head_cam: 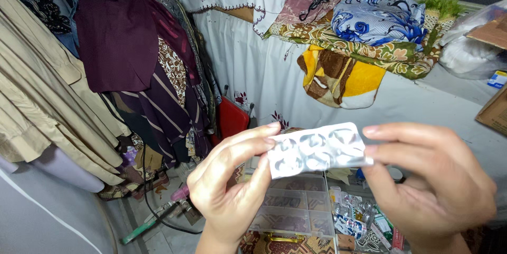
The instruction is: The person opens a multi-drawer plastic organizer and sorts various medicines, including blister packs, tubes, and boxes, into the compartments. They handle each item individually, placing them into the organizer and occasionally closing the drawers.
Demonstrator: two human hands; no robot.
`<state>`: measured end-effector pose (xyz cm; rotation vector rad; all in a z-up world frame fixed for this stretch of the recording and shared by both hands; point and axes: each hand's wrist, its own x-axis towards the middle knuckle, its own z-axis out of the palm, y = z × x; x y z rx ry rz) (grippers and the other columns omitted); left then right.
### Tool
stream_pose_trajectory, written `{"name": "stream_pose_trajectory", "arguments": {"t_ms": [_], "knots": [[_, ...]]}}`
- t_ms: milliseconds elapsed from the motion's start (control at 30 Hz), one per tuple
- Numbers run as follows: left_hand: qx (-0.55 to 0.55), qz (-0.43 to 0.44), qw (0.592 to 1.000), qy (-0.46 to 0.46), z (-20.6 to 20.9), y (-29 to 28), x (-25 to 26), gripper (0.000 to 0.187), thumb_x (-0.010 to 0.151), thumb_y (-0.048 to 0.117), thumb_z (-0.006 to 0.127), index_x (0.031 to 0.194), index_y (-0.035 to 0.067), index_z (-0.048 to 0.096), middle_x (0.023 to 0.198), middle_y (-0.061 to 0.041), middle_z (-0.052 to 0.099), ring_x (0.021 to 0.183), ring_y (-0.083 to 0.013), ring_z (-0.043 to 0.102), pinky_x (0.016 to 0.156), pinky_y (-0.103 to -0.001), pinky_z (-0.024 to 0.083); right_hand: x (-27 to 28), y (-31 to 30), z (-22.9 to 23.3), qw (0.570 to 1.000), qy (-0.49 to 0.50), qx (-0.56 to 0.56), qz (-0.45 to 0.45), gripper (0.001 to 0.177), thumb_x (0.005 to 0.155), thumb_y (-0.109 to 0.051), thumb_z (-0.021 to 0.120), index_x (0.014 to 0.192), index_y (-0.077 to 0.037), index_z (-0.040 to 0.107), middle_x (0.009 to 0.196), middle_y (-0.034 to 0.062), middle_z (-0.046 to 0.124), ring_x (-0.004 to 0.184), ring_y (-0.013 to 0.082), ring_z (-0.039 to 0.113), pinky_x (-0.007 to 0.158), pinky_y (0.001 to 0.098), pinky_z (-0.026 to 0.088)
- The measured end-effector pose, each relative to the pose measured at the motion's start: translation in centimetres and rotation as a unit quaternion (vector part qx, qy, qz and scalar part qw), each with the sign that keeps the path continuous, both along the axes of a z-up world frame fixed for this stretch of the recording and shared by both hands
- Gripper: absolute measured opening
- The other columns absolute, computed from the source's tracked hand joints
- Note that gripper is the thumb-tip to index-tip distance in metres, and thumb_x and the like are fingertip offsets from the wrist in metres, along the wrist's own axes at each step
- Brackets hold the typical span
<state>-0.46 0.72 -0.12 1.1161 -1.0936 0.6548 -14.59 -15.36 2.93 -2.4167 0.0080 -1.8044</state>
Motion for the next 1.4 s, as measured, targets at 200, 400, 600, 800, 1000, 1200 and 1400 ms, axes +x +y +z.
{"name": "stream_pose_trajectory", "arguments": {"t_ms": [200, 400, 600, 800, 1000, 1200, 1400], "knots": [[-0.021, 0.004, 1.000, -0.017, -0.6, 0.2, 0.3, 0.023, 0.083, -0.012, 0.076, 0.104, -0.002, 0.070, 0.113, -0.019, 0.076, 0.103, -0.0260, 0.079, 0.092, -0.031, 0.064, -2.0, -1.3, 0.1, 0.980, 0.078, -0.178, 0.031, 0.026, 0.071, 0.004, 0.086, 0.092, 0.001, 0.072, 0.100, 0.0161, 0.068, 0.082, 0.0267, 0.073, 0.073, 0.0387, 0.061], [-0.026, 0.005, 0.999, -0.019, -1.0, 0.1, 0.4, 0.024, 0.082, -0.012, 0.077, 0.102, -0.001, 0.070, 0.107, -0.016, 0.076, 0.101, -0.0242, 0.079, 0.089, -0.030, 0.064, -2.1, -1.3, -0.5, 0.979, 0.086, -0.185, 0.018, 0.027, 0.067, 0.000, 0.086, 0.091, 0.002, 0.073, 0.100, 0.0153, 0.070, 0.082, 0.0253, 0.072, 0.074, 0.0386, 0.061], [-0.008, 0.002, 1.000, -0.009, -1.2, -0.3, 0.2, 0.024, 0.081, -0.012, 0.077, 0.102, -0.001, 0.071, 0.107, -0.016, 0.076, 0.106, -0.0259, 0.079, 0.089, -0.030, 0.065, -2.9, -1.4, -0.3, 0.967, 0.128, -0.218, 0.030, 0.024, 0.069, -0.001, 0.086, 0.089, -0.001, 0.072, 0.102, 0.0128, 0.071, 0.086, 0.0273, 0.076, 0.076, 0.0402, 0.062], [0.021, -0.015, 0.999, -0.025, -1.3, -1.8, -0.1, 0.019, 0.083, -0.008, 0.077, 0.099, 0.000, 0.070, 0.107, -0.014, 0.076, 0.104, -0.0236, 0.078, 0.089, -0.030, 0.063, -2.1, -1.9, -2.5, 0.999, 0.038, 0.008, 0.011, 0.021, 0.076, 0.005, 0.084, 0.089, 0.002, 0.068, 0.096, 0.0102, 0.073, 0.084, 0.0202, 0.077, 0.074, 0.0296, 0.062], [0.161, -0.088, 0.982, 0.044, -2.8, -6.1, -1.8, 0.012, 0.083, -0.003, 0.077, 0.094, 0.001, 0.073, 0.096, -0.007, 0.078, 0.078, -0.0124, 0.076, 0.069, -0.024, 0.060, -6.1, -3.9, -5.4, 0.948, 0.136, 0.289, 0.003, 0.042, 0.075, -0.001, 0.083, 0.115, 0.002, 0.072, 0.098, 0.0082, 0.079, 0.058, 0.0061, 0.067, 0.048, 0.0185, 0.053], [0.282, -0.222, 0.932, 0.047, -4.5, -10.8, -5.3, 0.015, 0.083, 0.005, 0.082, 0.097, 0.004, 0.075, 0.090, -0.006, 0.075, 0.073, -0.0141, 0.074, 0.063, -0.025, 0.057, -13.0, -6.1, -7.2, 0.905, 0.253, 0.317, -0.129, 0.021, 0.081, -0.015, 0.081, 0.102, -0.014, 0.082, 0.090, -0.0003, 0.075, 0.063, 0.0090, 0.063, 0.051, 0.0226, 0.051], [0.297, -0.336, 0.893, 0.031, -6.7, -14.5, -9.3, 0.020, 0.086, 0.007, 0.080, 0.104, 0.002, 0.073, 0.109, -0.008, 0.076, 0.079, -0.0160, 0.075, 0.070, -0.026, 0.061, -22.7, -11.8, -12.8, 0.718, 0.387, 0.479, -0.325, 0.016, 0.085, -0.023, 0.080, 0.096, -0.011, 0.080, 0.077, 0.0079, 0.082, 0.060, 0.0157, 0.070, 0.059, 0.0314, 0.057]]}}
